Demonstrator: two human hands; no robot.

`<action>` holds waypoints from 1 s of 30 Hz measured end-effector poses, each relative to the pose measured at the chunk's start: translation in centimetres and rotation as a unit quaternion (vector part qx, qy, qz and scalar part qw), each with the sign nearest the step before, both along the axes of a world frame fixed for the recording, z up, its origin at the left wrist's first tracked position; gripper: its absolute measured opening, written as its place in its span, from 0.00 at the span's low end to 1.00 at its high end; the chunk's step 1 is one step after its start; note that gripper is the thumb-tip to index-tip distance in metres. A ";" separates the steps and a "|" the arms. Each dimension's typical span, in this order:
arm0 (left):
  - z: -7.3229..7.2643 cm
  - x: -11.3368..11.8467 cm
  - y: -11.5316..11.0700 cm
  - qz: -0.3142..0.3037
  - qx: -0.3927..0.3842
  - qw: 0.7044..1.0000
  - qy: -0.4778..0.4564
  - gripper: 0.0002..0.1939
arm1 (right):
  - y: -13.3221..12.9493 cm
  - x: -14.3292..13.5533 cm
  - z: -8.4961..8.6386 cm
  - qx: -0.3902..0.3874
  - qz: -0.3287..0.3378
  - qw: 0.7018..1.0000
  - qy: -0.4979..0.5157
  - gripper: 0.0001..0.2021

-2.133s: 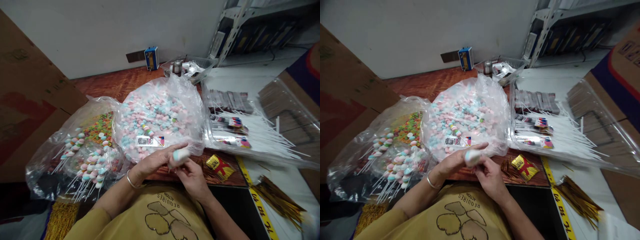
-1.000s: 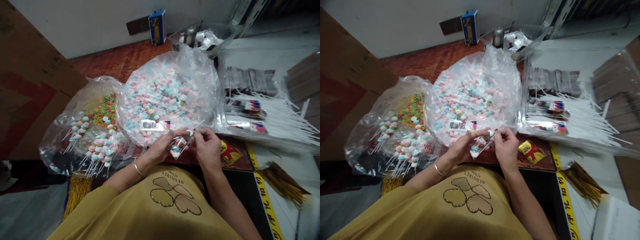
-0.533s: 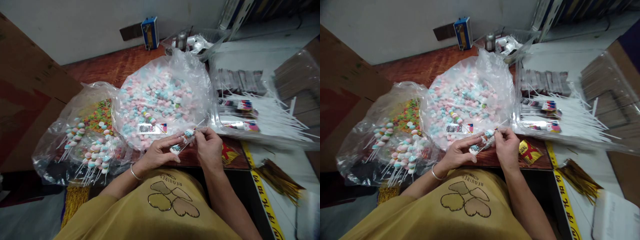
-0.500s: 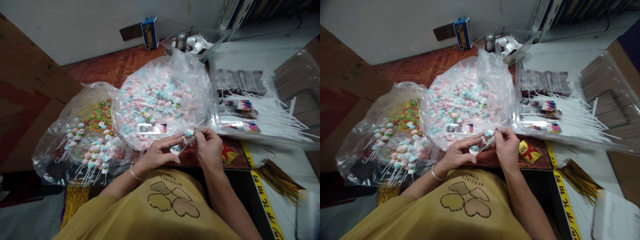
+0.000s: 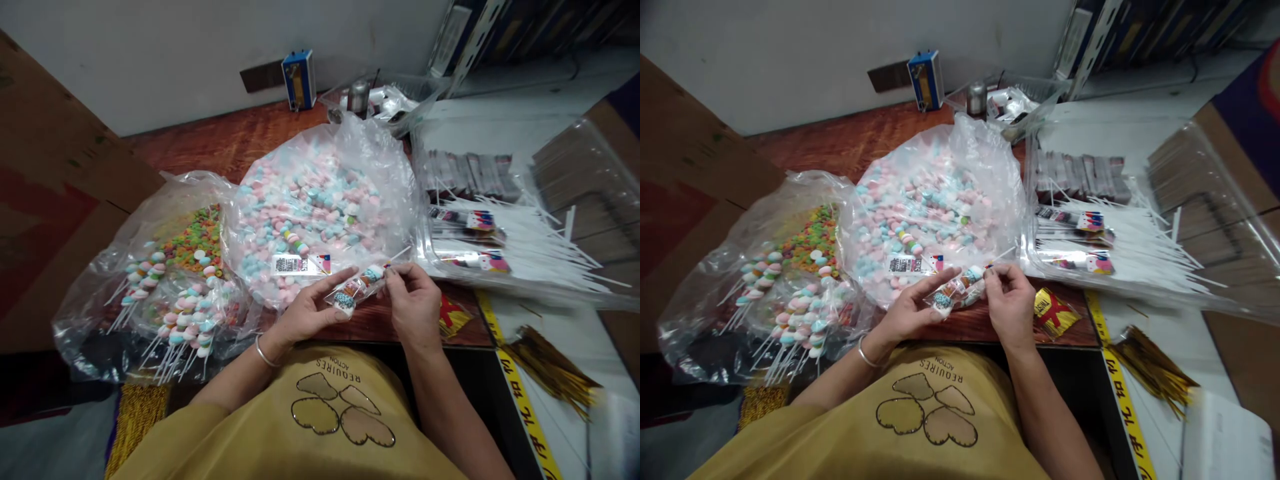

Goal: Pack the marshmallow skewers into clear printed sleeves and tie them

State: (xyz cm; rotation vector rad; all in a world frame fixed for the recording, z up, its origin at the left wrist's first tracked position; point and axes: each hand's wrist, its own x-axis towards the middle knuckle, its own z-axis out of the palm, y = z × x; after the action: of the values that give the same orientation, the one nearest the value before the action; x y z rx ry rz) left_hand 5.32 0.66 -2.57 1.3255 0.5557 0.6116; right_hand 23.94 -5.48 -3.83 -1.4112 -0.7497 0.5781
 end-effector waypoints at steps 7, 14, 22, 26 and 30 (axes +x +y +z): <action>0.0 0.0 2.3 -0.110 -0.241 0.959 -0.104 0.61 | -1.4 0.9 2.3 0.112 0.162 0.938 -0.284 0.06; 0.9 1.5 3.2 -0.123 -0.175 0.974 -0.079 0.41 | -1.5 0.1 2.9 0.125 0.217 0.850 -0.463 0.06; 2.4 0.5 0.7 -0.041 0.345 0.937 -0.023 0.28 | -1.5 -1.4 1.4 0.017 0.074 0.994 -0.083 0.06; 2.7 -0.5 -0.5 0.010 0.427 0.904 0.005 0.27 | -2.4 -2.9 1.9 0.014 0.107 0.992 0.064 0.08; 4.2 -2.1 -2.7 0.005 0.386 0.922 0.017 0.21 | -4.5 -4.4 3.7 0.042 0.120 0.986 -0.106 0.04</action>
State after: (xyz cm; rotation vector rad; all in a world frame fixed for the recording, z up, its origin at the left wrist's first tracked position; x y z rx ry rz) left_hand 3.25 -2.07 1.63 2.0777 0.3503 0.8638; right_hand 19.50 -9.96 -0.16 -1.3254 -1.1135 0.5796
